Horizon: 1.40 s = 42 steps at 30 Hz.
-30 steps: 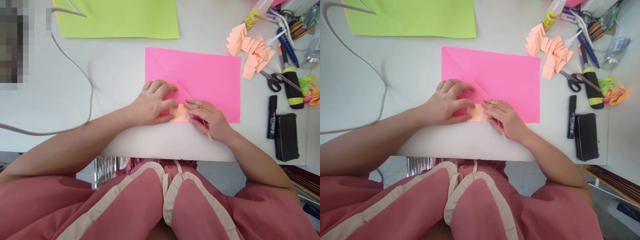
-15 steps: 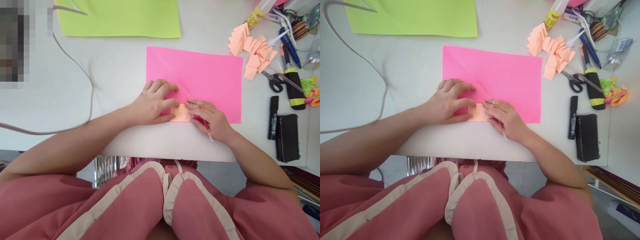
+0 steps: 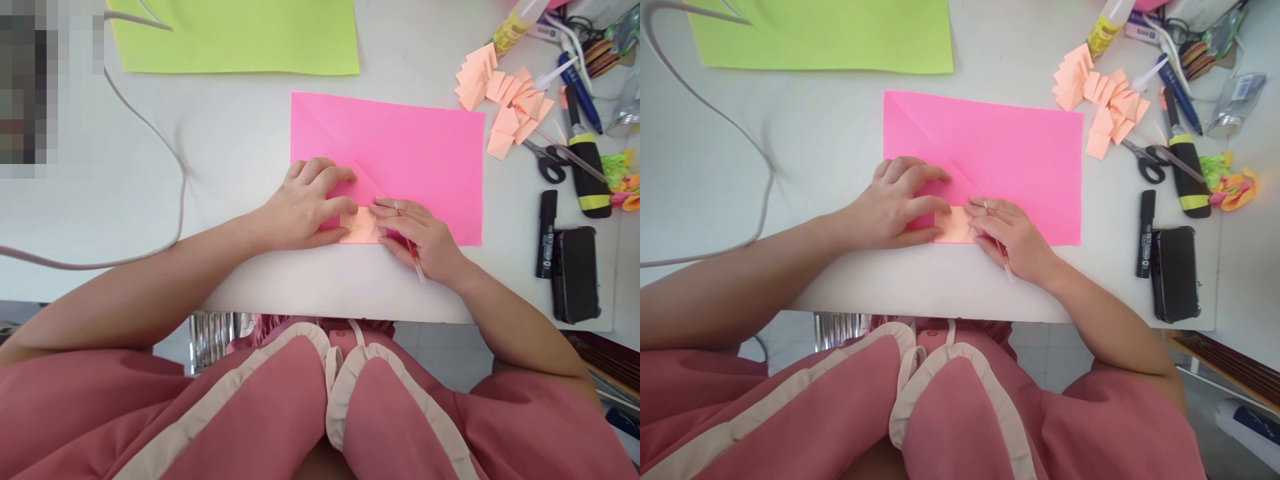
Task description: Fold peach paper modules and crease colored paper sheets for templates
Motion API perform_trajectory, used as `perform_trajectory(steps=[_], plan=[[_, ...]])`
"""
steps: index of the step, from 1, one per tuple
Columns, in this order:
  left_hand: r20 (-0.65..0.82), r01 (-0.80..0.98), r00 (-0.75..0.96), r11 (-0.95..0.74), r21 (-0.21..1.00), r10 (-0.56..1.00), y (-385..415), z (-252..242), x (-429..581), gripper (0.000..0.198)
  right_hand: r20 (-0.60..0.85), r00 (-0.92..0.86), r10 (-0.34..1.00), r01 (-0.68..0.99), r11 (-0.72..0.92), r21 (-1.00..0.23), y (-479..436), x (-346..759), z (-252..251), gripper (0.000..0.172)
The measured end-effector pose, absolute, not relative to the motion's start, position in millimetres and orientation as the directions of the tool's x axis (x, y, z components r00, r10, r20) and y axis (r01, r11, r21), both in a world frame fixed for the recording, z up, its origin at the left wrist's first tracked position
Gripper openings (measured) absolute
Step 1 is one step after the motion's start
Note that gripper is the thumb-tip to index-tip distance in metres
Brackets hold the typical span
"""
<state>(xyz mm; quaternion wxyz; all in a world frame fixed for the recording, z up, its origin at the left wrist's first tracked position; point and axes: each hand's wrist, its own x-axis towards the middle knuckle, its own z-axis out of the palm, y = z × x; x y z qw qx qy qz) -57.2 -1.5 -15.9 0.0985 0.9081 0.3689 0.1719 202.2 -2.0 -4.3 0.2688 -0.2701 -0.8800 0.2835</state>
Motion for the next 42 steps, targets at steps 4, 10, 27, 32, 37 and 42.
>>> perform_trajectory(steps=[4,10,27,32,37,42], plan=[[0.243,0.631,0.672,-0.713,0.307,0.699,-2.6,-16.2,-57.3,0.028,0.308,-0.707,0.636,0.322,0.678,-0.661,-2.2,202.0,-4.2,0.023],[0.316,0.555,0.686,-0.752,0.354,0.655,-3.9,-12.6,-52.9,0.016,0.298,-0.702,0.647,0.334,0.668,-0.665,-3.3,201.0,-1.8,0.024],[0.257,0.284,0.853,-0.817,0.502,0.454,3.1,-1.4,-51.0,0.029,0.3,-0.704,0.644,0.337,0.675,-0.656,-3.1,203.1,-3.4,0.02],[0.246,0.277,0.87,-0.836,0.474,0.428,5.7,-0.3,-50.1,0.03,0.282,-0.711,0.644,0.356,0.675,-0.646,-3.2,202.7,-0.9,0.019],[0.241,0.273,0.875,-0.839,0.47,0.419,6.0,-0.8,-50.1,0.032,0.284,-0.717,0.637,0.346,0.678,-0.648,-2.2,203.2,-0.5,0.021],[0.241,0.268,0.877,-0.839,0.473,0.416,3.7,-0.1,-48.8,0.037,0.27,-0.704,0.657,0.362,0.659,-0.659,-0.9,205.5,0.1,0.023]])
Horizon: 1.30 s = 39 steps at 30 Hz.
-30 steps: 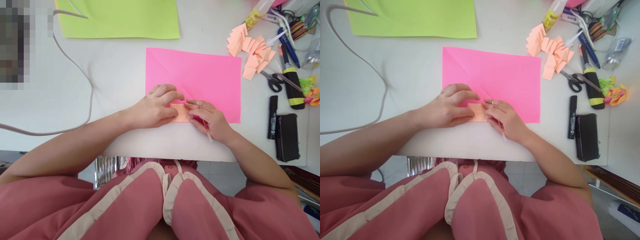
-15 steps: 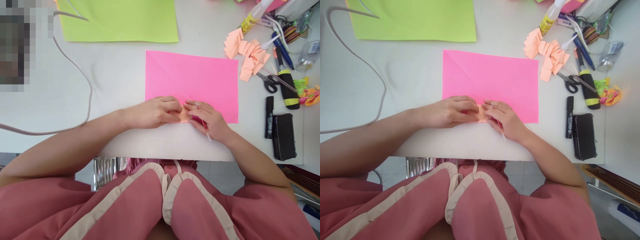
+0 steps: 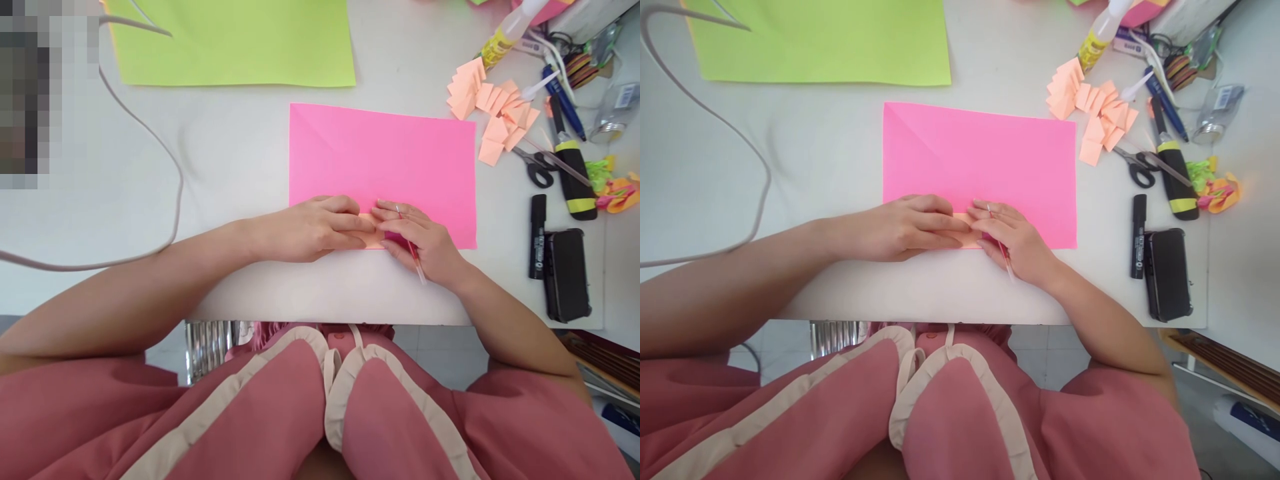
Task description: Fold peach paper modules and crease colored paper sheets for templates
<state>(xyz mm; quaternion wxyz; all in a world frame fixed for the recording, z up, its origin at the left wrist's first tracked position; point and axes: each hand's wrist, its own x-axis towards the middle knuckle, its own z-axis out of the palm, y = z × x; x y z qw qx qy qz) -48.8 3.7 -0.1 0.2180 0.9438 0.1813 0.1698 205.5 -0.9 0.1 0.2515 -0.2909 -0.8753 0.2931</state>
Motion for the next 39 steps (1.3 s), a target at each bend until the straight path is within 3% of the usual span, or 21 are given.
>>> perform_trajectory(steps=[16,39], plan=[[0.113,0.294,0.908,-0.805,0.516,0.404,5.9,4.6,-42.9,0.046,0.259,-0.695,0.671,0.361,0.637,-0.681,-0.1,206.8,0.7,0.019],[0.177,0.232,0.902,-0.788,0.571,0.394,9.7,-3.2,-47.6,0.043,0.241,-0.696,0.676,0.348,0.612,-0.71,-1.0,208.6,-2.6,0.023]])
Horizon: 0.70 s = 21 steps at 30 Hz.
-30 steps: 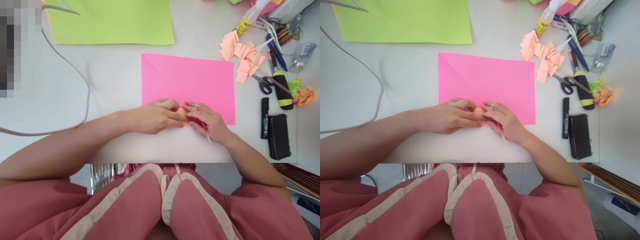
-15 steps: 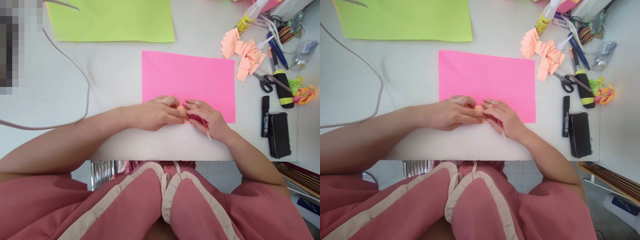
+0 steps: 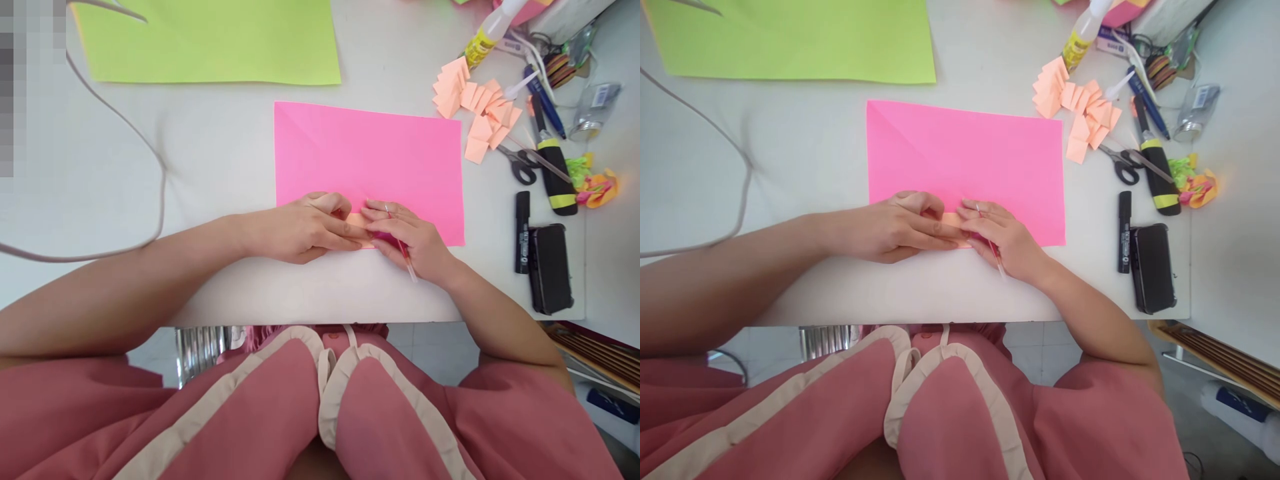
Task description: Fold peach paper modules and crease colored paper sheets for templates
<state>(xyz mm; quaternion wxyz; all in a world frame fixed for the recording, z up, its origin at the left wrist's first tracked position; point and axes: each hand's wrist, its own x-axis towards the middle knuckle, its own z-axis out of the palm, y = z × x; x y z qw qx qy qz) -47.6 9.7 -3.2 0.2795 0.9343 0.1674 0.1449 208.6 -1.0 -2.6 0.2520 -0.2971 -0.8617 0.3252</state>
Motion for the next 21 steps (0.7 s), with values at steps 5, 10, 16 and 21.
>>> perform_trajectory(steps=[5,10,16,21], plan=[[0.177,0.23,0.899,-0.776,0.587,0.401,9.4,-3.8,-48.4,0.044,0.254,-0.699,0.669,0.34,0.623,-0.704,-1.2,209.0,-4.1,0.024],[0.2,0.209,0.899,-0.785,0.583,0.389,10.0,-4.9,-49.0,0.045,0.267,-0.698,0.664,0.327,0.628,-0.706,-1.0,209.2,-4.4,0.024],[0.195,0.211,0.906,-0.802,0.559,0.375,10.8,-3.9,-48.3,0.046,0.267,-0.694,0.669,0.325,0.622,-0.712,-0.5,208.5,-3.8,0.023],[0.186,0.211,0.913,-0.809,0.548,0.364,11.1,-3.4,-48.4,0.045,0.279,-0.702,0.655,0.319,0.64,-0.699,-0.3,208.7,-4.5,0.024]])
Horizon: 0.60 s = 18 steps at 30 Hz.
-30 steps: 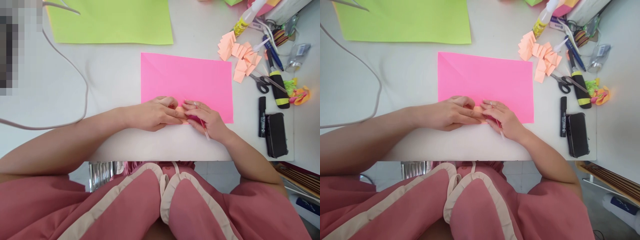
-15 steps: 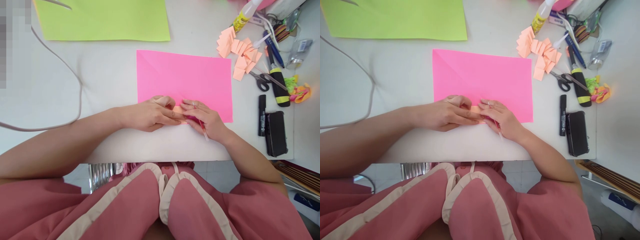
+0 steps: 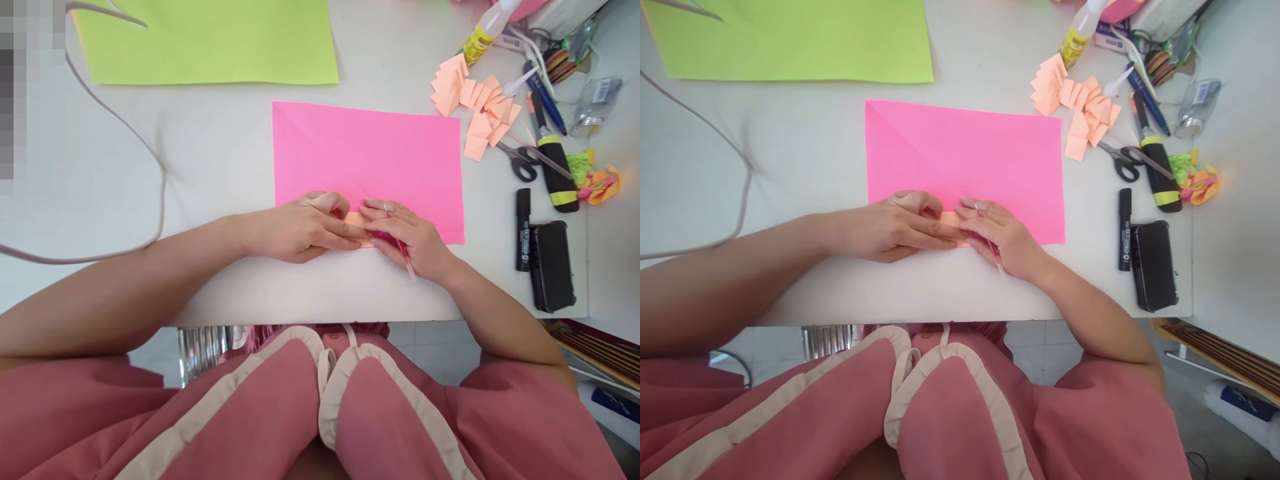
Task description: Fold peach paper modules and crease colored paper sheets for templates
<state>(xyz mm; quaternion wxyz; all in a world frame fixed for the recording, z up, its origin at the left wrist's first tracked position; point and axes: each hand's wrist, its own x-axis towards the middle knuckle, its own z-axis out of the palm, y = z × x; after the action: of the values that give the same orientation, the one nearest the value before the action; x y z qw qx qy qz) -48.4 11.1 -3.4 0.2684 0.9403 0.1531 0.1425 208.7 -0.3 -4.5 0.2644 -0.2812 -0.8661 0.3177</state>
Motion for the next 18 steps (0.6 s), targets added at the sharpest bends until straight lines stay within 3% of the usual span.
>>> perform_trajectory(steps=[18], plan=[[0.129,0.225,0.92,-0.767,0.6,0.37,9.8,-0.6,-46.3,0.042,0.259,-0.709,0.656,0.336,0.637,-0.694,-1.4,209.1,-3.6,0.023]])
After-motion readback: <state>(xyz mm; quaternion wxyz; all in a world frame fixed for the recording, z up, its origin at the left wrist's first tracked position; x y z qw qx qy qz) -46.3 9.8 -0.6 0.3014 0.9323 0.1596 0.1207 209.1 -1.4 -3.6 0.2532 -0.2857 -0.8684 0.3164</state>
